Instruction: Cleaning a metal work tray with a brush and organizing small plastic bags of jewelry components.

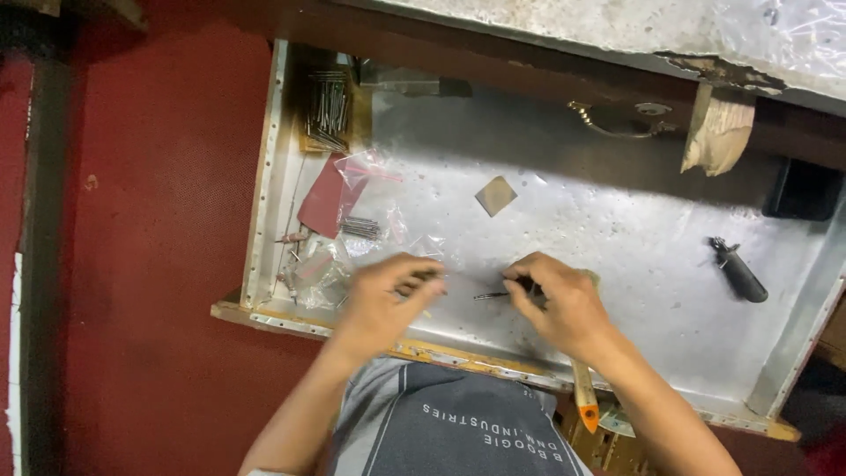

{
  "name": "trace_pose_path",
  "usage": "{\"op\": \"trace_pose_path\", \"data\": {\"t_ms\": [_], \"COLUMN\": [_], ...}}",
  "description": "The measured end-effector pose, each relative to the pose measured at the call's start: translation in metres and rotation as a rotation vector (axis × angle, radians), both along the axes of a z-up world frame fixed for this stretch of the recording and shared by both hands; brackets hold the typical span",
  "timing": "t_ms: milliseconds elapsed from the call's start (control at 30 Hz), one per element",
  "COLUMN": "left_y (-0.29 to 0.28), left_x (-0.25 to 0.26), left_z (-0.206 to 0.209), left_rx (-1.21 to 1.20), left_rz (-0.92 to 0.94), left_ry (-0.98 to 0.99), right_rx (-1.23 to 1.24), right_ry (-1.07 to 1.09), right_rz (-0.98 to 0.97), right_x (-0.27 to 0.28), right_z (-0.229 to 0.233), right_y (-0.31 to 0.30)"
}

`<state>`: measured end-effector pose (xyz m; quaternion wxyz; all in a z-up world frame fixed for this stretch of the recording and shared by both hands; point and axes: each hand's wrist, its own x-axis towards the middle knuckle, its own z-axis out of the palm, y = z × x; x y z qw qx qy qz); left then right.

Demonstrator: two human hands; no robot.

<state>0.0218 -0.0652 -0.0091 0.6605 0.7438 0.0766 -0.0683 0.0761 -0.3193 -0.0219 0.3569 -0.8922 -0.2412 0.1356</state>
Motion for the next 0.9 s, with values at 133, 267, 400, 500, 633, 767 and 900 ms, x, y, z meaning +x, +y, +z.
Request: {"op": "trace_pose_path", "data": {"t_ms": [133, 267, 400, 500, 633, 767, 900], "left_y": [-0.011, -0.006, -0.005, -0.003, -0.005, -0.008, -0.032], "left_x": [0.011, 0.005, 0.001, 0.000, -0.001, 0.002, 0.000], "left_z": [0.012, 0.008, 0.002, 0.004, 0.004, 0.002, -0.010], "left_rx": [0.238, 0.338, 0.329, 0.318, 0.330, 0.172, -0.102], "left_rz": [-0.160, -0.172, -0.128, -0.122, -0.115, -0.123, -0.121], "left_ry": [-0.109, -0.111, -0.134, -0.134, -0.127, -0.039, 0.035], "right_rx": [-0.134, -0.247, -0.385, -0.524, -0.515, -0.304, 0.013], "right_ry": [-0.103, -0.283, -0.449, -0.538, -0.604, -0.248, 0.137], "right_rz": [0.044, 0.186, 0.339, 0.427, 0.496, 0.282, 0.054], "right_x": [-0.002, -0.025, -0.030, -0.034, -0.032, -0.015, -0.032], "right_z": [0.008, -0.033, -0.041, -0.048, -0.060, -0.024, -0.047], "right_y": [-0.013, -0.033, -0.028, -0.023, -0.025, -0.015, -0.017]}}
